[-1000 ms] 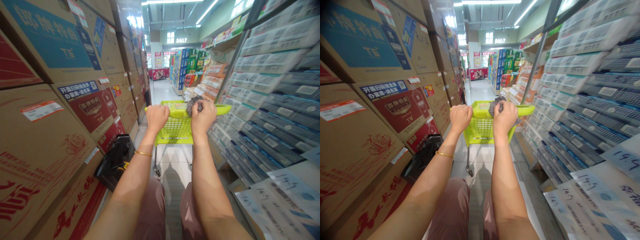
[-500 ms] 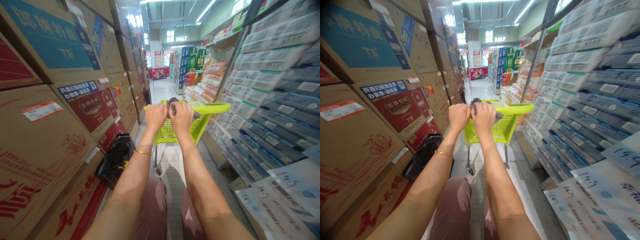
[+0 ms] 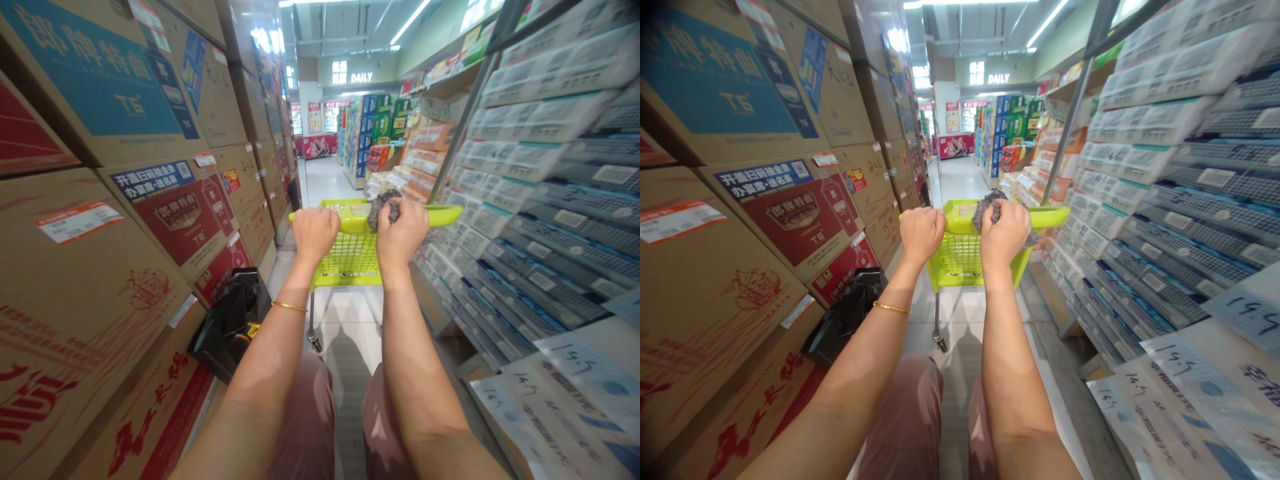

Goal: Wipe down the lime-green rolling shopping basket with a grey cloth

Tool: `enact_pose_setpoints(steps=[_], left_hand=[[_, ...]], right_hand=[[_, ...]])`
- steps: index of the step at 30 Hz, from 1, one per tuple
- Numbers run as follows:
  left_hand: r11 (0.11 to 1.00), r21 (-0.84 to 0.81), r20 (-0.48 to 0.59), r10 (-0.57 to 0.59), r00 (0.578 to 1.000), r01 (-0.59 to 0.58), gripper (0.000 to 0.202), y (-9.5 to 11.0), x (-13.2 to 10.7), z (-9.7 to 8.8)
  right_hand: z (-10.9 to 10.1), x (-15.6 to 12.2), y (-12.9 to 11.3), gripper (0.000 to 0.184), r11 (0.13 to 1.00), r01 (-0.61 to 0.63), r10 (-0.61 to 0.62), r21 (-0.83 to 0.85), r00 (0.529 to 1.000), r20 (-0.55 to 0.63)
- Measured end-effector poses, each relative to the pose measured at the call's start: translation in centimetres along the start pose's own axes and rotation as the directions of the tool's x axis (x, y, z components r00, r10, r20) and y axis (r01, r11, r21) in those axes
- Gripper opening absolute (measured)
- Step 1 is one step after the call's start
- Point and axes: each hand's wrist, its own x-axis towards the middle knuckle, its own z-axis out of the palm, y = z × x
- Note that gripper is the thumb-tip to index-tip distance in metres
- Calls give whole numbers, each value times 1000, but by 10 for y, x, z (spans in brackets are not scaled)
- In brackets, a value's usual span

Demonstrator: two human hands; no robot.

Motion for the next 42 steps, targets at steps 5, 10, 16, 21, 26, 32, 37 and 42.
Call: enact_pose_setpoints(steps=[5, 10, 16, 21, 26, 32, 37, 42], left_hand=[[999, 46, 2, 2, 1000, -2, 45, 2, 0, -1], [996, 81, -6, 40, 999, -39, 46, 0, 0, -1], [993, 97, 23, 66, 998, -68, 50, -4, 1, -2], [995, 81, 12, 55, 998, -56, 51, -1, 0, -1], [996, 86, -8, 31, 1000, -30, 50, 3, 0, 0], [995, 94, -7, 24, 1000, -23, 48, 4, 0, 0], [995, 89, 17, 40, 999, -41, 47, -1, 1, -2], [995, 75, 29, 59, 998, -61, 50, -4, 3, -4]], right_hand=[[8, -12, -32, 22, 998, 53, -58, 38, 989, 139], [17, -25, -53, 21, 987, 141, -152, 74, 971, 184], [10, -18, -38, 22, 985, 159, -169, 63, 965, 202], [3, -5, -12, 22, 997, 70, -72, 22, 994, 86], [3, -1, -3, 22, 1000, 19, -19, 14, 1000, -2], [11, -16, -37, 20, 995, 76, -82, 57, 990, 116], [15, -24, -51, 21, 986, 144, -156, 79, 969, 192], [10, -19, -43, 21, 983, 179, -184, 45, 959, 214]])
